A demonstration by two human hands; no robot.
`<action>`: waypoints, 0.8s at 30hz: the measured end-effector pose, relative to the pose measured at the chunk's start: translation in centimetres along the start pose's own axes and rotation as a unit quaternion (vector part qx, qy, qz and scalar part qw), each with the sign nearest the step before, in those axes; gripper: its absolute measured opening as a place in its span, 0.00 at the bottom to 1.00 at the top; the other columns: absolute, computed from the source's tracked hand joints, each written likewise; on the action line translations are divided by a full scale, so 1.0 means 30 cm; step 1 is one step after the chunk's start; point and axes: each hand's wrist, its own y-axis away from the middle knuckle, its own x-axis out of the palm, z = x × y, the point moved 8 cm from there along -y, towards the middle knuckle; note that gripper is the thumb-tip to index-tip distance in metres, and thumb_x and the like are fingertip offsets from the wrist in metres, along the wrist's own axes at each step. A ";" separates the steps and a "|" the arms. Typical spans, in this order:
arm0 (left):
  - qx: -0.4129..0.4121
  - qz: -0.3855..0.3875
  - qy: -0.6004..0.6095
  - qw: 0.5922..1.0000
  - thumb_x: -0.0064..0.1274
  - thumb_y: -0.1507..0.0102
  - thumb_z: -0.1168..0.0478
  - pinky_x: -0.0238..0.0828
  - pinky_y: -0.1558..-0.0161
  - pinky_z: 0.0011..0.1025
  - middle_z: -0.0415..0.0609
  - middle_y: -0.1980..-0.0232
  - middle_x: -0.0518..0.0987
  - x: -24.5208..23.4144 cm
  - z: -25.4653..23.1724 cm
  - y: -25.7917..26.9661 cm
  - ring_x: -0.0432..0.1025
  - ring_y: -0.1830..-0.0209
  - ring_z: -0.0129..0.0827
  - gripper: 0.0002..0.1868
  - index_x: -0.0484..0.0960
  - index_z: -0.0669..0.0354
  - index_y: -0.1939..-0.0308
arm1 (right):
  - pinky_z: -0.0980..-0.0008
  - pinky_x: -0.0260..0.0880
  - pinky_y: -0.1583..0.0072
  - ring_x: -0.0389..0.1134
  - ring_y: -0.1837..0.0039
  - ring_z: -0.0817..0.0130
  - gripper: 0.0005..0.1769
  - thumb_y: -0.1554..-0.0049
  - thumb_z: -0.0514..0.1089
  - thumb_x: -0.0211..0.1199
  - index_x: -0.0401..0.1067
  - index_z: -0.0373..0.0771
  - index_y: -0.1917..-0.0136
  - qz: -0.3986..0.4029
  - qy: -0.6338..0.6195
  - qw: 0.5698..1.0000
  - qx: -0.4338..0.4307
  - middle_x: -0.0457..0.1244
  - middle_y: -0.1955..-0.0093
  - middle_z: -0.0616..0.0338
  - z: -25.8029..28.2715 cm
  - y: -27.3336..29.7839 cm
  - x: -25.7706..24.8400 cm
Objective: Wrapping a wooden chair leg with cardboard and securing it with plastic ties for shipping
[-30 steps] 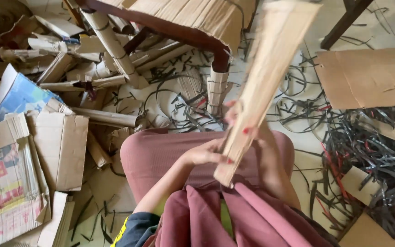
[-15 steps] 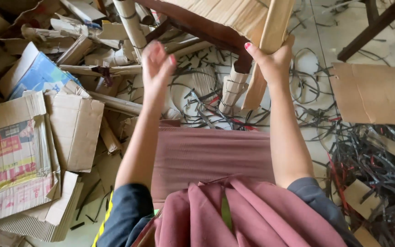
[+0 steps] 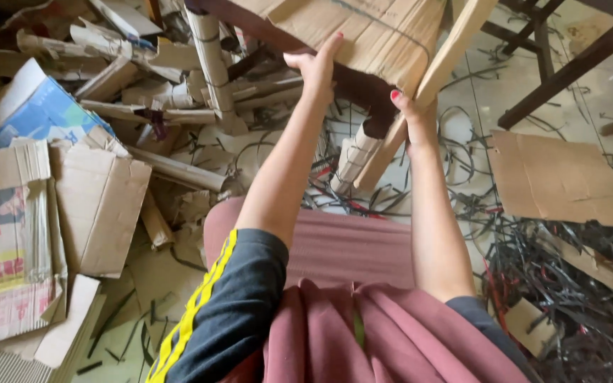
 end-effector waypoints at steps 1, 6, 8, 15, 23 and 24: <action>-0.003 -0.003 0.000 1.000 0.63 0.58 0.53 0.54 0.27 0.55 0.50 0.15 0.27 -0.013 -0.010 0.022 0.45 0.18 0.50 0.79 0.10 0.50 0.24 | 0.68 0.71 0.37 0.69 0.40 0.67 0.34 0.54 0.55 0.72 0.68 0.44 0.37 0.001 0.000 1.000 0.004 0.67 0.43 0.64 -0.008 0.013 -0.004; -0.006 0.009 -0.035 0.999 0.65 0.56 0.55 0.62 0.32 0.46 0.59 0.19 0.48 -0.049 -0.035 0.091 0.57 0.24 0.49 0.78 0.14 0.53 0.22 | 0.71 0.74 0.39 0.72 0.43 0.68 0.37 0.57 0.66 0.75 0.72 0.45 0.41 -0.063 0.101 0.992 0.040 0.71 0.46 0.62 -0.026 0.084 -0.044; -0.026 0.026 -0.051 0.998 0.63 0.53 0.55 0.64 0.38 0.42 0.58 0.27 0.60 -0.078 -0.054 0.162 0.63 0.32 0.44 0.76 0.13 0.52 0.22 | 0.71 0.74 0.41 0.71 0.43 0.69 0.38 0.58 0.69 0.73 0.71 0.47 0.41 -0.067 0.121 0.990 0.038 0.70 0.47 0.64 0.014 0.154 -0.019; -0.032 0.037 -0.020 0.999 0.64 0.48 0.60 0.83 0.67 0.34 0.59 0.51 0.74 -0.212 -0.070 0.178 0.78 0.61 0.39 0.51 0.42 0.52 0.34 | 0.75 0.80 0.53 0.70 0.51 0.70 0.36 0.57 0.58 0.75 0.65 0.44 0.40 -0.080 0.097 0.991 0.042 0.66 0.52 0.63 0.052 0.365 0.095; -0.012 0.017 -0.049 0.999 0.63 0.47 0.60 0.76 0.73 0.31 0.50 0.61 0.78 -0.398 -0.220 -0.133 0.77 0.69 0.37 0.31 0.64 0.55 0.45 | 0.77 0.79 0.65 0.70 0.60 0.70 0.18 0.52 0.45 0.74 0.67 0.43 0.53 0.135 0.135 0.975 -0.116 0.65 0.60 0.63 0.172 0.380 0.500; 0.033 0.068 -0.027 0.997 0.62 0.51 0.58 0.70 0.73 0.34 0.48 0.72 0.78 -0.412 -0.256 -0.189 0.75 0.73 0.39 0.16 0.83 0.59 0.61 | 0.74 0.80 0.67 0.70 0.63 0.68 0.25 0.53 0.45 0.76 0.65 0.40 0.49 0.159 0.167 0.964 -0.135 0.67 0.59 0.59 0.183 0.381 0.565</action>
